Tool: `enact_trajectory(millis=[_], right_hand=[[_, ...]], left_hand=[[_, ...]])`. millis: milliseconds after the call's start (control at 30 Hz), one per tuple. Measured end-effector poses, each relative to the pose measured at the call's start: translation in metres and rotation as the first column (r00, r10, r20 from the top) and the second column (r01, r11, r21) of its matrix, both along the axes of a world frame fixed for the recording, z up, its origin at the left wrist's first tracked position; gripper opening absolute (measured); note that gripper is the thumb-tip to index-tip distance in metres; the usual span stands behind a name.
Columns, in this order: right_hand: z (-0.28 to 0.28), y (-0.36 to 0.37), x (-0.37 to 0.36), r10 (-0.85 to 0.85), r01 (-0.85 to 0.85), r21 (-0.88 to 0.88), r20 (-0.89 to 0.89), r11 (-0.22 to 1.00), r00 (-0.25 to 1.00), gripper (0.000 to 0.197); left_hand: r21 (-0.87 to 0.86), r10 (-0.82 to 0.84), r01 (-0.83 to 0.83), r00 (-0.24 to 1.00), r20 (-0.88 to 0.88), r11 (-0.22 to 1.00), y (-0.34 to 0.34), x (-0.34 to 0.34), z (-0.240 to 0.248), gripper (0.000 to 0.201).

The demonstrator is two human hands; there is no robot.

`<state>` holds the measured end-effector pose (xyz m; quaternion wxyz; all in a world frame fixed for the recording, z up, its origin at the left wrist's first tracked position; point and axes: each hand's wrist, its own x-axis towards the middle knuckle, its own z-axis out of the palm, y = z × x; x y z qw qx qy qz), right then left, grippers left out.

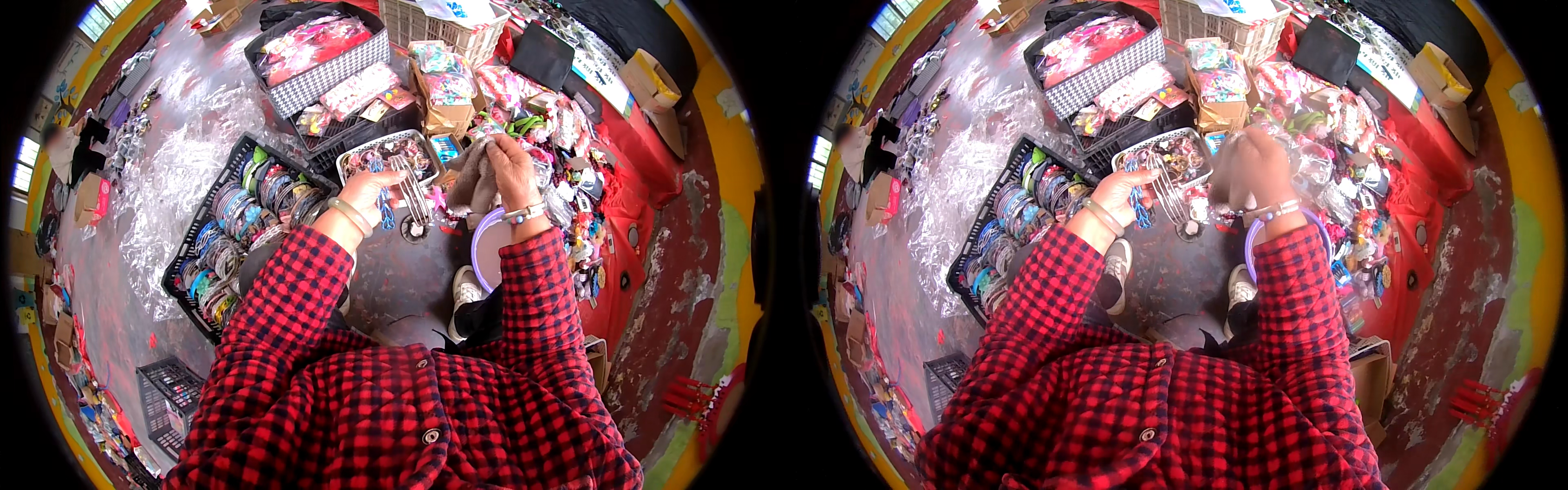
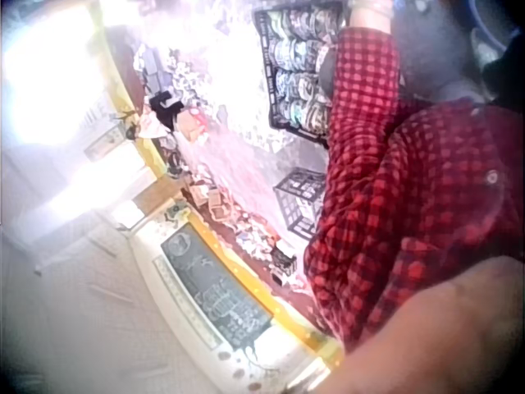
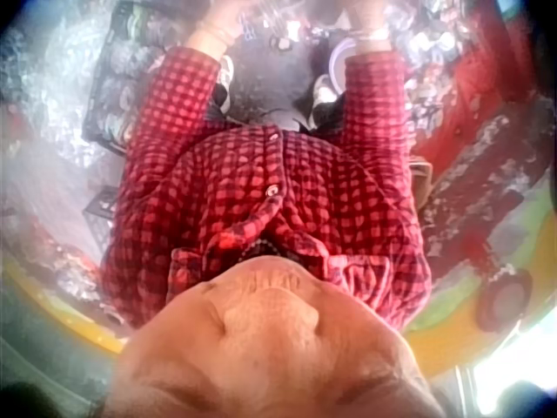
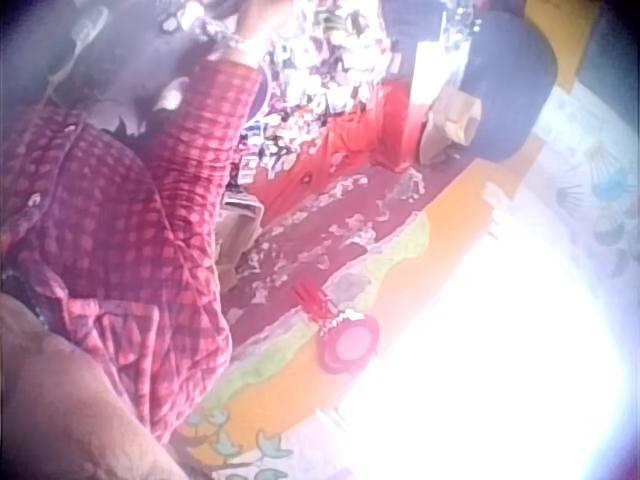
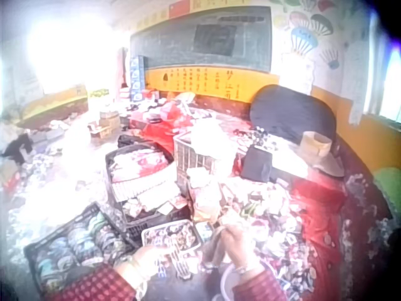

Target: The person picks up several hair bands and hair ties from a container and wipes them by hand using a cloth.

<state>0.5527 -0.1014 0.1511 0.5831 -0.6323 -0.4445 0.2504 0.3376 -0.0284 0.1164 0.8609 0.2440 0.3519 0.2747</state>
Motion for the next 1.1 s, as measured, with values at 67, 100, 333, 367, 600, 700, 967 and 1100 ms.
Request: enact_trajectory(millis=[67, 100, 333, 367, 600, 700, 967, 1100], right_hand=[[-0.004, 0.002, 0.001, 0.051, -0.062, -0.025, -0.321, 0.998, 0.946, 0.019], [-0.002, 0.002, 0.0, 0.064, -0.083, -0.056, -0.281, 0.995, 0.958, 0.019], [-0.009, 0.006, -0.013, 0.26, -0.259, -0.156, -0.017, 0.953, 0.965, 0.023], [-0.009, 0.005, -0.019, 0.329, -0.325, -0.157, 0.0, 0.933, 0.944, 0.024], [0.019, -0.021, -0.067, 0.57, -0.61, -0.12, 0.532, 0.783, 0.626, 0.025], [0.023, -0.024, -0.065, 0.574, -0.559, -0.227, 0.572, 0.797, 0.586, 0.022], [-0.013, -0.002, -0.06, 0.211, -0.238, 0.002, 0.457, 0.971, 0.864, 0.056], [-0.013, -0.002, -0.068, 0.293, -0.259, -0.139, 0.389, 0.956, 0.874, 0.049]], left_hand=[[-0.016, 0.022, -0.022, 0.999, -0.031, 1.0, -0.001, 0.001, 0.0, 0.012], [-0.008, 0.02, -0.02, 0.999, -0.044, 1.0, 0.0, 0.002, -0.002, 0.012], [-0.003, -0.019, 0.019, 0.983, -0.181, 1.0, -0.004, 0.006, -0.012, 0.013], [-0.02, -0.011, 0.006, 0.977, -0.212, 1.0, -0.006, 0.008, -0.011, 0.014], [-0.109, 0.079, -0.076, 0.996, 0.029, 0.991, 0.003, 0.007, -0.031, 0.019], [-0.041, 0.155, -0.15, 0.977, 0.145, 0.988, 0.01, 0.006, -0.031, 0.022], [0.262, 0.145, -0.199, 0.966, 0.212, 0.944, -0.007, 0.017, -0.016, 0.031], [0.178, 0.129, -0.177, 0.959, 0.253, 0.968, -0.022, 0.024, 0.003, 0.019]])
